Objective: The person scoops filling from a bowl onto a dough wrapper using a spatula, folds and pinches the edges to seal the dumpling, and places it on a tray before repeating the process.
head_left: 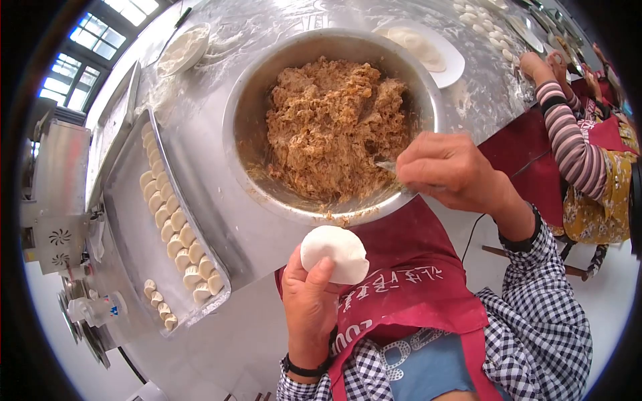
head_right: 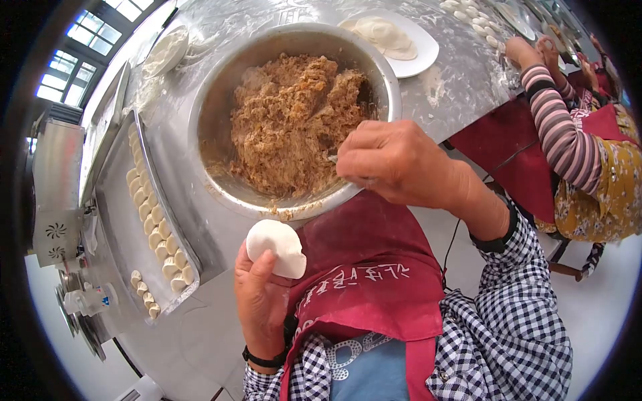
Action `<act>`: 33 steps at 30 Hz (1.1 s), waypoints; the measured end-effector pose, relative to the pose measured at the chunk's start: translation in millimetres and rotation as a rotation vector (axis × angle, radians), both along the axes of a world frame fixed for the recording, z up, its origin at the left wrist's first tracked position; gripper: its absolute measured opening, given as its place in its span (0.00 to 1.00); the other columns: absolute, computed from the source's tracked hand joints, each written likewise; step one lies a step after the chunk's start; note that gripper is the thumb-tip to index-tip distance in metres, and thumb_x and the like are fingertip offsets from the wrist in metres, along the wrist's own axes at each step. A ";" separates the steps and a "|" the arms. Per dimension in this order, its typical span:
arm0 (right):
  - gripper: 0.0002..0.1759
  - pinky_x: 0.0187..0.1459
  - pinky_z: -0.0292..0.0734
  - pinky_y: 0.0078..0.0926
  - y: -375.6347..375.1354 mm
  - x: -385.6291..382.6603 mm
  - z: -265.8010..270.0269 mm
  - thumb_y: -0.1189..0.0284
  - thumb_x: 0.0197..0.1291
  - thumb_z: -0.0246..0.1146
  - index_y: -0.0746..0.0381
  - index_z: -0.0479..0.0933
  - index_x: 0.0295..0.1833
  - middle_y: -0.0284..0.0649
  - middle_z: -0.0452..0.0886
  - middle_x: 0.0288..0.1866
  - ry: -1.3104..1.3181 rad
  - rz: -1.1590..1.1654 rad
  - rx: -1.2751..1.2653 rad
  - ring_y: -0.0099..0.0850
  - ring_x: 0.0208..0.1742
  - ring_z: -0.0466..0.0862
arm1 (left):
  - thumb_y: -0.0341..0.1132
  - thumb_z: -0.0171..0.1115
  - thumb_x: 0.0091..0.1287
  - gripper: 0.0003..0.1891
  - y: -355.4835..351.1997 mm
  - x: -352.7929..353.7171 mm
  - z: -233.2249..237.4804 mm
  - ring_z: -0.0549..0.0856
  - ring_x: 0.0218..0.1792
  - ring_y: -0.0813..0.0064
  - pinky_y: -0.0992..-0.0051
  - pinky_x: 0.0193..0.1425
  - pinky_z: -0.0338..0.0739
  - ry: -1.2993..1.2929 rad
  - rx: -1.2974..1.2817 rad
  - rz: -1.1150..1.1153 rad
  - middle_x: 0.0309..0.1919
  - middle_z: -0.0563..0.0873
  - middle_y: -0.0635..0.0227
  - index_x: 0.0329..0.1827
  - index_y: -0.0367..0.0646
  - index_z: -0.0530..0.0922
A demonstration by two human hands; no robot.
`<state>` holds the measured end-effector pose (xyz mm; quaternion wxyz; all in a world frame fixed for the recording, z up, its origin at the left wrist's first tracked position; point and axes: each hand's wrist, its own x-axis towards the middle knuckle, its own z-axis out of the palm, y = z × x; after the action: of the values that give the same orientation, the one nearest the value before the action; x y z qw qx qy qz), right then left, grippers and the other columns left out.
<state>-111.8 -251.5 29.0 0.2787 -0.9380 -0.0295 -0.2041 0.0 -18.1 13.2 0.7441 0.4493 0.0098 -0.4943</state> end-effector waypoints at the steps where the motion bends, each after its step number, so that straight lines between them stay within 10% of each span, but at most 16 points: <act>1: 0.07 0.36 0.76 0.28 1.7 -0.9 -1.6 0.80 0.46 0.64 0.64 0.76 0.33 0.39 0.79 0.32 -0.002 0.001 0.002 0.38 0.35 0.80 | 0.30 0.61 0.60 0.20 -2.1 -0.8 3.2 0.82 0.45 0.67 0.66 0.48 0.81 -0.008 -0.005 -0.002 0.45 0.80 0.59 0.55 0.36 0.69; 18: 0.12 0.39 0.77 0.25 50.2 7.7 28.7 0.75 0.43 0.71 0.64 0.76 0.34 0.45 0.78 0.48 -0.118 0.065 0.393 0.35 0.44 0.80 | 0.24 0.60 0.61 0.24 -15.2 -18.0 29.6 0.78 0.53 0.73 0.77 0.53 0.74 -0.845 -0.013 -0.121 0.52 0.77 0.58 0.61 0.34 0.67; 26: 0.08 0.35 0.78 0.25 49.1 7.2 38.3 0.78 0.45 0.68 0.65 0.75 0.31 0.40 0.81 0.36 -0.164 -0.135 0.457 0.29 0.34 0.82 | 0.24 0.52 0.65 0.19 -13.5 -10.9 21.6 0.77 0.56 0.67 0.69 0.59 0.74 -0.336 -0.097 0.090 0.55 0.75 0.53 0.59 0.30 0.65; 33: 0.17 0.40 0.78 0.29 55.8 16.3 33.7 0.73 0.43 0.72 0.68 0.77 0.39 0.50 0.80 0.42 -0.229 0.086 0.335 0.39 0.41 0.83 | 0.47 0.42 0.71 0.28 -6.0 -4.7 20.7 0.68 0.63 0.54 0.55 0.66 0.63 0.276 -0.288 0.045 0.62 0.66 0.50 0.65 0.32 0.58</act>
<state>-95.5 -195.7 62.7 0.4341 -0.8470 -0.0664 -0.2994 -4.7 -24.2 33.9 0.8033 0.2659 0.0507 -0.5305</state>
